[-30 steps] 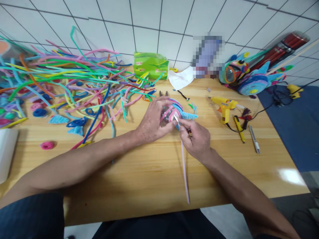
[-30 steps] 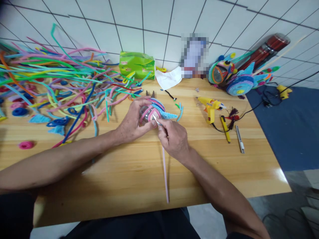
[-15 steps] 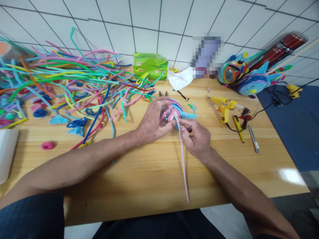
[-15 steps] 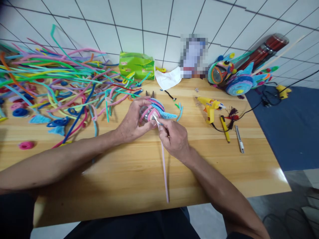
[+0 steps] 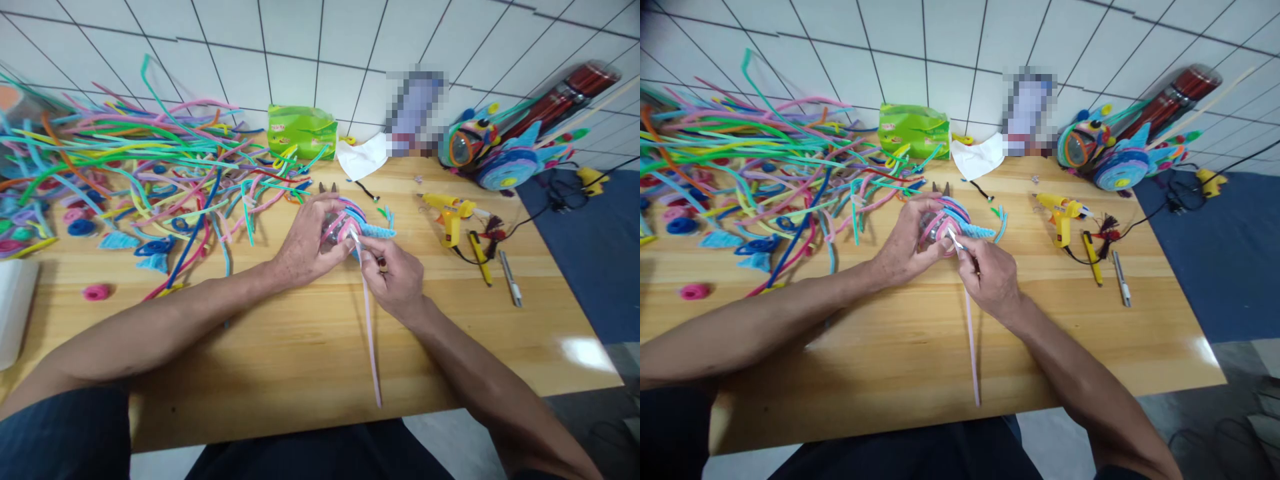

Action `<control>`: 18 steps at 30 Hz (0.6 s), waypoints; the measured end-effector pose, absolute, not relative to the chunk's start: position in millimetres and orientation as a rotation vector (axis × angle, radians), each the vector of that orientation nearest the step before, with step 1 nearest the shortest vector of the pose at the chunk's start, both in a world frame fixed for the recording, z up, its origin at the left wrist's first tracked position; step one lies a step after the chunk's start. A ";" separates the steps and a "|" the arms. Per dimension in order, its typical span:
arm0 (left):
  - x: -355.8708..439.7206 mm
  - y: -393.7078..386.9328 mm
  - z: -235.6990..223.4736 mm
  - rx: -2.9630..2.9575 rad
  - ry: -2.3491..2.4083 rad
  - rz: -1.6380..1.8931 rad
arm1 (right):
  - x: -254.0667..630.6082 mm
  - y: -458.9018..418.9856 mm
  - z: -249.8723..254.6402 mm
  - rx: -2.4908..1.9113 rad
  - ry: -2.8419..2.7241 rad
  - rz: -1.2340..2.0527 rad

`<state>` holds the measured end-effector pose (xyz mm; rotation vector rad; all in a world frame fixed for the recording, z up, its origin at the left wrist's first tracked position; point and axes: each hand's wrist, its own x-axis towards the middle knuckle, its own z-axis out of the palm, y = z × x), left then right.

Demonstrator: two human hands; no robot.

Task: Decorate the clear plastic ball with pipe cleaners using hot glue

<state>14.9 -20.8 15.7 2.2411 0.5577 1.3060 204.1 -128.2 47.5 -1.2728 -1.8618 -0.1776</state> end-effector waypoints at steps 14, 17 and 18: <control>16.2 -22.0 16.8 2.180 0.563 1.317 | 195.1 -129.3 44.7 -1.316 -1.840 -0.230; 16.5 -22.8 17.0 2.181 0.562 1.308 | 193.4 -130.0 44.9 -1.339 -1.831 -0.209; 16.7 -23.1 17.1 2.178 0.566 1.305 | 193.2 -130.4 45.3 -1.339 -1.830 -0.203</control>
